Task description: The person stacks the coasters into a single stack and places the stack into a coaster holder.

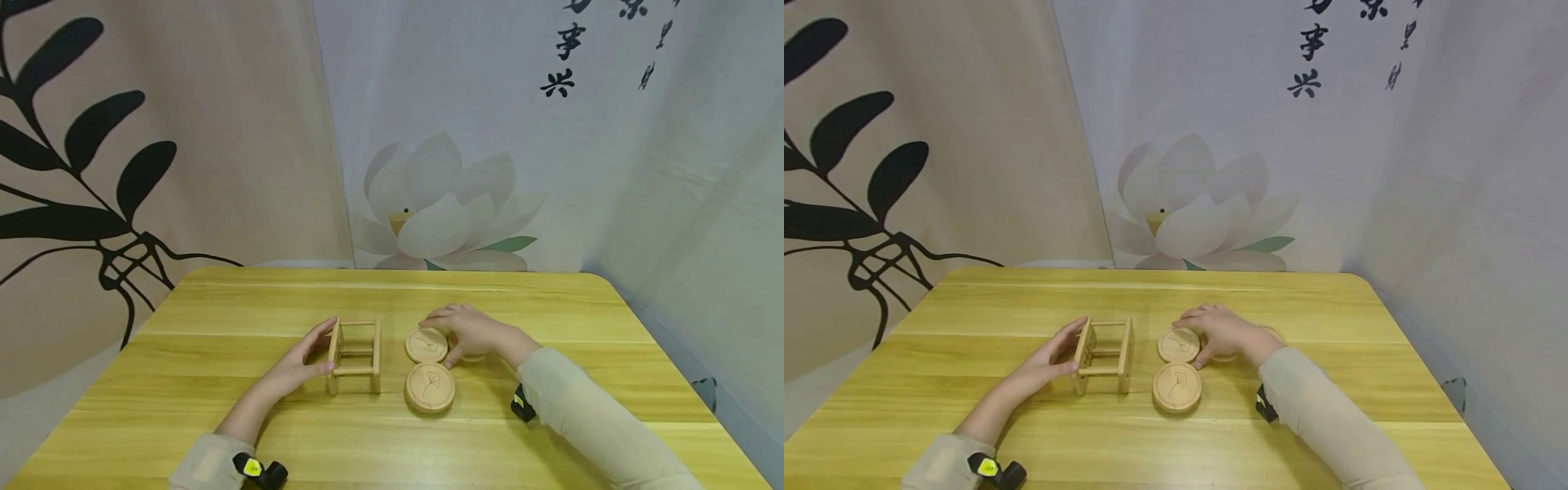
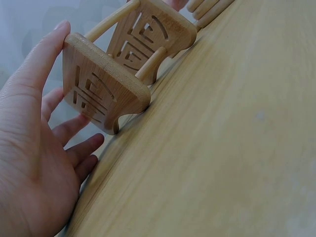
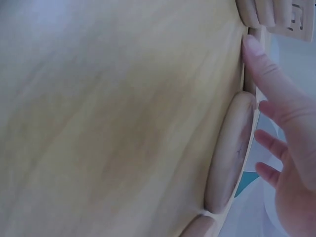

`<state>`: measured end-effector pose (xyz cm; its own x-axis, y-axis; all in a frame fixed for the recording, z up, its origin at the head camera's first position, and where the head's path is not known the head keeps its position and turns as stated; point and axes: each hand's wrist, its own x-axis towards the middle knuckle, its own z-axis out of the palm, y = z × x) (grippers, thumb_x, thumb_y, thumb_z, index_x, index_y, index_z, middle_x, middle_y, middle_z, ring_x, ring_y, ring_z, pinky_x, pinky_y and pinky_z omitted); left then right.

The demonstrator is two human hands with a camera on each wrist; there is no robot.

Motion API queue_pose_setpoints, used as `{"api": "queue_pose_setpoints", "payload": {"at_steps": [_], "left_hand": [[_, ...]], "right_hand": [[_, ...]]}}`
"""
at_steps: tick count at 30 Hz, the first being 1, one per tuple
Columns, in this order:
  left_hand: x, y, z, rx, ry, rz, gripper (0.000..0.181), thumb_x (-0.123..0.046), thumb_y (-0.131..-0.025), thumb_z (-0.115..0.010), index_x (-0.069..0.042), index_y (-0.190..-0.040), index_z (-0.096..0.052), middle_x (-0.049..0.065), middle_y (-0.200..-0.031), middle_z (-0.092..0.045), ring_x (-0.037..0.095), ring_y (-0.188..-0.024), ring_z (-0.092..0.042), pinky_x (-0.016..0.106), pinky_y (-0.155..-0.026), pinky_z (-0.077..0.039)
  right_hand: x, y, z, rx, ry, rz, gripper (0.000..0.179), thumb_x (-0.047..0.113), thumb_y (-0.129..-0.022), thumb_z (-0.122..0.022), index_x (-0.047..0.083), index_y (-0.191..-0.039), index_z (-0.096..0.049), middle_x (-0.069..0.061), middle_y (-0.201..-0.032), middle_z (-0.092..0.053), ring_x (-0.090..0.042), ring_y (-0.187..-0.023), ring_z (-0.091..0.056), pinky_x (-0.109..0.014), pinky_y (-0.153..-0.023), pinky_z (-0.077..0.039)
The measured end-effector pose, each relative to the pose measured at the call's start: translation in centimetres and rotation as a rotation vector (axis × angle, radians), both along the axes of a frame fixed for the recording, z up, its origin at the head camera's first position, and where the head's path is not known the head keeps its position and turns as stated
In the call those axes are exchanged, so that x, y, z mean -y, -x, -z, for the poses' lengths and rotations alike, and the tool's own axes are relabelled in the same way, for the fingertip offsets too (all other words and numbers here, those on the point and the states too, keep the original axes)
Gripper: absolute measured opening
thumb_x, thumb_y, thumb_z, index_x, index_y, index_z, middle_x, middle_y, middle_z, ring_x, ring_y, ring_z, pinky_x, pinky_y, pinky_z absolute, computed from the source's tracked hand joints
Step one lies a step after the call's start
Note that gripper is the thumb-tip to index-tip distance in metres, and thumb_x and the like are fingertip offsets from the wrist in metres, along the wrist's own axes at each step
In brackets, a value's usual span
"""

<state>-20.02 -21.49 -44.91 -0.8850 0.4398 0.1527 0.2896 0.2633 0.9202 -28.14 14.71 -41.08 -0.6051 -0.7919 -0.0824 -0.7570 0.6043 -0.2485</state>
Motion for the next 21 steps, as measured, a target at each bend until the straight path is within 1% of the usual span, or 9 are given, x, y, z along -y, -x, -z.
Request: {"api": "queue_pose_setpoints", "payload": {"at_steps": [5, 10, 21], "left_hand": [[0.1, 0.0, 0.0, -0.001, 0.003, -0.002, 0.073, -0.01, -0.086, -0.06, -0.031, -0.143, -0.02, 0.007, -0.14, -0.03, 0.032, -0.123, -0.031, 0.06, -0.095, -0.021], [-0.1, 0.0, -0.2, -0.004, 0.012, -0.005, 0.073, -0.012, -0.085, -0.061, -0.03, -0.143, -0.021, 0.007, -0.14, -0.03, 0.031, -0.122, -0.031, 0.06, -0.095, -0.021], [-0.2, -0.2, -0.2, 0.005, 0.009, -0.008, 0.073, -0.009, -0.086, -0.06, -0.029, -0.143, -0.02, 0.007, -0.139, -0.03, 0.031, -0.122, -0.031, 0.06, -0.095, -0.021]], "right_hand": [[-0.2, 0.5, 0.6, 0.02, 0.025, -0.003, 0.091, 0.059, -0.058, -0.068, 0.025, -0.137, -0.039, 0.0, -0.138, -0.037, -0.023, -0.126, -0.028, -0.048, -0.102, -0.017], [-0.3, 0.6, 0.8, 0.052, 0.05, -0.007, 0.089, 0.058, -0.058, -0.068, 0.025, -0.136, -0.04, 0.0, -0.138, -0.038, -0.022, -0.126, -0.028, -0.049, -0.102, -0.017], [-0.3, 0.5, 1.2, 0.057, 0.093, -0.05, 0.083, 0.057, -0.062, -0.066, 0.023, -0.135, -0.043, 0.002, -0.134, -0.041, -0.019, -0.122, -0.032, -0.046, -0.1, -0.021]]}}
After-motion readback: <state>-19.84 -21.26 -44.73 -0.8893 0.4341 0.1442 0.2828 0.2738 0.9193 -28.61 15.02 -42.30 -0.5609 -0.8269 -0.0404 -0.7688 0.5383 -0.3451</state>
